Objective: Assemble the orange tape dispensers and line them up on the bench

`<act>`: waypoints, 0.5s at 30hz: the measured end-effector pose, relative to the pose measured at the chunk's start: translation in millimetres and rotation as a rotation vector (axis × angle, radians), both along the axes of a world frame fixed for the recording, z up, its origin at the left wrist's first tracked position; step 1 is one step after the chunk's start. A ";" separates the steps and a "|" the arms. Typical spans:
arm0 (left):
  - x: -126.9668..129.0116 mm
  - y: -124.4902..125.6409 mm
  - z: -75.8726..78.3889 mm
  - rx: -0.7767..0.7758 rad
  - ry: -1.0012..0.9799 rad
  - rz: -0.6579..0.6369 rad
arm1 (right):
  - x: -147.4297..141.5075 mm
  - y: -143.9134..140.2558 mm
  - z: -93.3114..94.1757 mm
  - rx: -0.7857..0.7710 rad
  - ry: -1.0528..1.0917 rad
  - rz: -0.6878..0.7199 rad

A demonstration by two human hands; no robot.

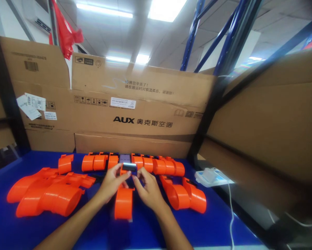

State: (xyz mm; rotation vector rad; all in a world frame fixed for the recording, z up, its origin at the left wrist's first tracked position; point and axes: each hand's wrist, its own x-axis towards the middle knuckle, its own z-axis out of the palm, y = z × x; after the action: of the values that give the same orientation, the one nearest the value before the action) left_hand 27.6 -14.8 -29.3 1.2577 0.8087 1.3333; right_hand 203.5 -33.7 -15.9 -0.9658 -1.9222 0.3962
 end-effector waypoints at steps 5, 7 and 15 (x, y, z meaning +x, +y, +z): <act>-0.5 -2.2 6.3 -0.049 -0.072 -0.043 | -0.4 -0.2 -2.5 -0.022 0.133 0.019; 0.0 -2.3 8.4 -0.083 -0.105 -0.086 | -0.8 1.7 -2.8 -0.027 0.280 0.045; 8.4 -13.3 14.6 -0.191 -0.281 -0.285 | -0.6 8.5 3.8 -0.427 0.613 0.286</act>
State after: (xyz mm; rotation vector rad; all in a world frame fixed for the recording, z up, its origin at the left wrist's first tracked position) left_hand 36.0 -28.1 -14.6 0.9675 0.5228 1.1400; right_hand 202.8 -25.2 -12.1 -0.7101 -1.4263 1.1624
